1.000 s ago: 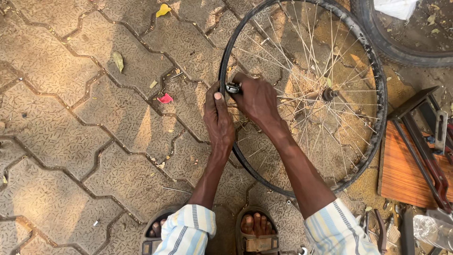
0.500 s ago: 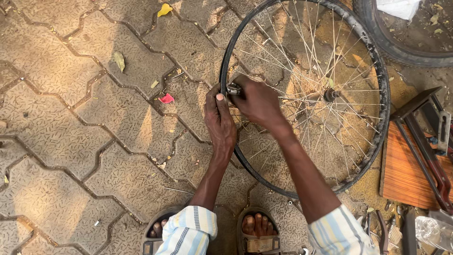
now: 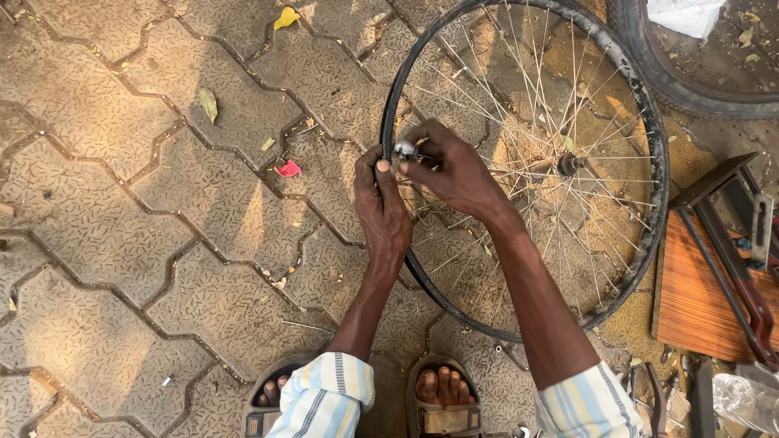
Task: The person works on a bicycle wheel lying on the paved ground, holding a small spoke wrench and turning spoke nipples at the rim to adjust spoke tension. They steady the rim with one hand while rotating the wrench with the other, working around the rim section by section.
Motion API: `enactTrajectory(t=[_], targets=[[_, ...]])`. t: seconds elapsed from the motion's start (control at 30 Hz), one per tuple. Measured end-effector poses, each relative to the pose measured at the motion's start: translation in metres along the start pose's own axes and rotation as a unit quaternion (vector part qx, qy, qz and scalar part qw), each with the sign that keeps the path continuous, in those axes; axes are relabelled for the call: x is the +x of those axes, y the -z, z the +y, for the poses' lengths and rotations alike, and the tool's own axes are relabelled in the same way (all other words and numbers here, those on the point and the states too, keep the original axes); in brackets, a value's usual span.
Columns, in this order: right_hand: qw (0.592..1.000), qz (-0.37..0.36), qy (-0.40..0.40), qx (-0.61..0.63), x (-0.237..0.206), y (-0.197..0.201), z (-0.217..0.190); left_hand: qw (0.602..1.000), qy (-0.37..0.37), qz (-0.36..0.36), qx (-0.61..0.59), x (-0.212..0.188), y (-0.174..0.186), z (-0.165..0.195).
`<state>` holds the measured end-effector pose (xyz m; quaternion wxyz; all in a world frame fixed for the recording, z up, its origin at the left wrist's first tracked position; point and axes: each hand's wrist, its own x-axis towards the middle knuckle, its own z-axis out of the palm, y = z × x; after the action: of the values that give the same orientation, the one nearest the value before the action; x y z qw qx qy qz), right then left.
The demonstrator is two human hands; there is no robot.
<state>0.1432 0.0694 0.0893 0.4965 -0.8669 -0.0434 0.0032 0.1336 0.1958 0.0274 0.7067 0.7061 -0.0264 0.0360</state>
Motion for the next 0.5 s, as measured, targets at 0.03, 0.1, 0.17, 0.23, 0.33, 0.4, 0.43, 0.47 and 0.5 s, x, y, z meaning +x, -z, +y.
enactTrajectory(t=[0.03, 0.1, 0.17, 0.23, 0.33, 0.4, 0.43, 0.47, 0.5], targets=[[1.000, 0.023, -0.014, -0.013, 0.000, 0.000, 0.000, 1.000, -0.005, 0.001, 0.007, 0.000, 0.000, -0.001], [0.996, 0.072, -0.044, -0.037, 0.001, -0.002, -0.002, 1.000, 0.021, -0.003, 0.008, -0.001, 0.001, -0.001], [0.965, 0.021, -0.189, -0.180, 0.006, -0.009, -0.005, 0.996, 0.086, -0.014, -0.005, -0.002, 0.001, -0.002], [0.930, -0.020, -0.257, -0.263, 0.010, -0.014, -0.006, 0.998, 0.057, -0.010, 0.012, -0.001, 0.002, -0.003], [0.959, -0.036, -0.196, -0.200, 0.006, -0.014, -0.006, 1.000, -0.007, 0.004, 0.027, -0.001, 0.003, -0.003], [0.998, -0.002, -0.070, -0.007, -0.002, -0.007, -0.005, 0.999, -0.003, 0.005, 0.034, -0.002, 0.004, -0.002], [0.998, 0.015, -0.053, -0.020, -0.004, -0.005, -0.005, 0.999, 0.027, 0.001, 0.033, -0.002, 0.003, -0.002], [0.998, 0.033, -0.036, -0.032, -0.006, -0.004, -0.004, 0.998, 0.056, -0.005, 0.033, -0.002, 0.002, -0.002], [0.997, 0.052, -0.020, -0.045, -0.005, -0.004, -0.003, 0.999, 0.039, -0.003, 0.025, -0.002, 0.002, -0.002]])
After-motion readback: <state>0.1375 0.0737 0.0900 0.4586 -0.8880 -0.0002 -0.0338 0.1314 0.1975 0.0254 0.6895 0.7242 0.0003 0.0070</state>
